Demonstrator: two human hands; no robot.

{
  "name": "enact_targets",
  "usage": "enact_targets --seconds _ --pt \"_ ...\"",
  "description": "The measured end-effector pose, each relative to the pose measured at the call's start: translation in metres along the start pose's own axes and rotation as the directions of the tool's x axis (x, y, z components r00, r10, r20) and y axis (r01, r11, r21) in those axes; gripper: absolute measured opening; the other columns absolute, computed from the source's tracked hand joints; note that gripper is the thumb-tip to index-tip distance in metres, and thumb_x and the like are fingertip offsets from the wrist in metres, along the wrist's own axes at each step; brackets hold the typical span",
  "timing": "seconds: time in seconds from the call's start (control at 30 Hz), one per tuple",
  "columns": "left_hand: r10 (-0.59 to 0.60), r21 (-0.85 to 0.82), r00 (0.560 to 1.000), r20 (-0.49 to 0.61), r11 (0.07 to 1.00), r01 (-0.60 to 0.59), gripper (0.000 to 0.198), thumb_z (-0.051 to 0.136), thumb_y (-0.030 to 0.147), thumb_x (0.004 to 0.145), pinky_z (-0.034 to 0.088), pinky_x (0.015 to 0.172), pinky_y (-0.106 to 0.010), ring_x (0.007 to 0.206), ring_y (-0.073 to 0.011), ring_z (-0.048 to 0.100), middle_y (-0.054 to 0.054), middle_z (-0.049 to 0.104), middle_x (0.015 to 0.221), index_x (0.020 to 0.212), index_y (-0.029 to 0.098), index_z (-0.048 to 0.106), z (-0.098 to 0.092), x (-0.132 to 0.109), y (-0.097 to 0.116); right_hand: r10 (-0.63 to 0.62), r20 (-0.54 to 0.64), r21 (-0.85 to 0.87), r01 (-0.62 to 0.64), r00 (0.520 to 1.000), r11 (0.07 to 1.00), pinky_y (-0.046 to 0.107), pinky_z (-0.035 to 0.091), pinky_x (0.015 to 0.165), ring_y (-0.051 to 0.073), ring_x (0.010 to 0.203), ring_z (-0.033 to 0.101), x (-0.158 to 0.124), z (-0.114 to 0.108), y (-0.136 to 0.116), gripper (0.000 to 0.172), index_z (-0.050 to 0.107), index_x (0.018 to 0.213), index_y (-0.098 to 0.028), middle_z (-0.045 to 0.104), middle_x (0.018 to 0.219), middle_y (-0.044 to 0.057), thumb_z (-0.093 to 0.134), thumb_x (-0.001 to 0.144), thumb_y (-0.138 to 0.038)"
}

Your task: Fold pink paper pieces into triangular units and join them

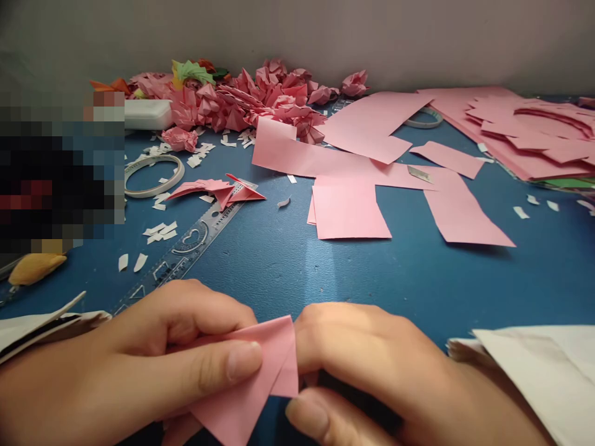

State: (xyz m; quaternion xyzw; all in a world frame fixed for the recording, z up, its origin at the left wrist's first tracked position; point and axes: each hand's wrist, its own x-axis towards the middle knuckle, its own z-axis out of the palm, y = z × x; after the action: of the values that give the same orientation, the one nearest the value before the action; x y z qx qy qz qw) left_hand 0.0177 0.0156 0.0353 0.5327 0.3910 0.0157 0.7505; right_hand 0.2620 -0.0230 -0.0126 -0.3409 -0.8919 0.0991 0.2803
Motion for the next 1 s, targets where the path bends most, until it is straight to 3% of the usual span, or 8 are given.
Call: enact_targets --seconds 0.1,0.27,0.4,0.47,0.57,0.7,0.83,1.0 --pt "0.018 0.009 1.000 -0.015 1.000 -0.018 0.036 0.051 0.040 0.100 0.032 0.046 -0.010 0.053 -0.0076 0.042 0.005 0.046 0.058 0.071 0.019 0.051 0.000 0.000 -0.004 0.094 0.017 0.115 -0.095 0.995 0.989 0.019 0.056 0.054 0.018 0.076 0.077 0.003 0.001 -0.004 0.019 0.066 0.111 -0.032 0.079 0.092 0.000 0.049 0.108 -0.040" --pt "0.116 0.149 0.993 0.037 0.981 -0.120 0.031 0.053 0.032 0.099 0.034 0.045 -0.010 0.054 -0.0074 0.051 0.006 0.053 0.059 0.072 0.019 0.063 0.002 0.004 -0.012 0.180 0.187 0.419 -0.244 0.966 0.875 0.017 0.057 0.058 0.014 0.070 0.072 0.015 0.002 -0.010 0.028 0.065 0.092 -0.031 0.074 0.079 -0.004 0.052 0.106 -0.051" --pt "0.170 0.231 0.985 -0.037 0.960 -0.157 0.038 0.054 0.031 0.096 0.034 0.044 -0.008 0.052 -0.0068 0.052 0.007 0.047 0.052 0.060 0.019 0.058 0.004 0.004 -0.012 0.170 0.285 0.545 -0.305 0.943 0.781 0.016 0.055 0.061 0.011 0.064 0.066 0.013 0.008 -0.009 0.023 0.064 0.089 -0.028 0.068 0.073 -0.005 0.058 0.106 -0.043" --pt "0.210 0.237 0.976 -0.057 0.953 -0.191 0.034 0.054 0.032 0.094 0.038 0.046 -0.008 0.052 -0.0073 0.053 0.007 0.049 0.053 0.062 0.020 0.060 0.004 0.003 -0.012 0.252 0.283 0.536 -0.370 0.925 0.759 0.019 0.054 0.056 0.012 0.059 0.063 0.008 0.010 -0.008 0.025 0.064 0.084 -0.027 0.064 0.068 -0.004 0.060 0.104 -0.041" --pt "0.312 0.219 0.946 -0.086 0.932 -0.288 0.035 0.048 0.036 0.095 0.044 0.048 -0.011 0.054 -0.0096 0.058 0.005 0.059 0.057 0.064 0.021 0.059 0.000 0.001 -0.013 0.474 0.090 0.478 -0.456 0.876 0.751 0.021 0.049 0.049 0.013 0.056 0.057 0.003 0.011 -0.005 0.032 0.065 0.076 -0.026 0.060 0.066 -0.002 0.068 0.096 -0.051" --pt "0.448 0.218 0.888 -0.101 0.881 -0.420 0.028 0.044 0.022 0.091 0.045 0.047 -0.012 0.053 -0.0105 0.057 0.003 0.066 0.060 0.072 0.022 0.065 -0.009 -0.003 -0.021 0.575 0.226 0.613 -0.574 0.786 0.544 0.019 0.042 0.044 0.012 0.053 0.047 0.010 0.002 0.002 0.039 0.068 0.070 -0.026 0.054 0.061 -0.003 0.069 0.092 -0.058" --pt "0.471 0.278 0.878 -0.085 0.858 -0.433 0.028 0.046 0.015 0.091 0.053 0.058 -0.015 0.060 -0.0120 0.064 0.002 0.073 0.070 0.093 0.023 0.074 -0.011 -0.006 -0.031 0.584 0.306 0.700 -0.593 0.752 0.397 0.020 0.043 0.047 0.012 0.055 0.046 0.015 -0.002 0.005 0.041 0.066 0.064 -0.023 0.051 0.060 -0.002 0.076 0.086 -0.056" --pt "0.321 0.155 0.947 -0.018 0.936 -0.315 0.033 0.050 0.038 0.103 0.053 0.060 -0.016 0.060 -0.0121 0.061 0.001 0.071 0.070 0.090 0.024 0.077 -0.008 -0.004 -0.023 0.589 0.309 0.680 -0.607 0.747 0.412 0.023 0.042 0.046 0.014 0.054 0.048 0.012 0.001 0.006 0.038 0.066 0.066 -0.024 0.051 0.060 -0.002 0.073 0.089 -0.054"
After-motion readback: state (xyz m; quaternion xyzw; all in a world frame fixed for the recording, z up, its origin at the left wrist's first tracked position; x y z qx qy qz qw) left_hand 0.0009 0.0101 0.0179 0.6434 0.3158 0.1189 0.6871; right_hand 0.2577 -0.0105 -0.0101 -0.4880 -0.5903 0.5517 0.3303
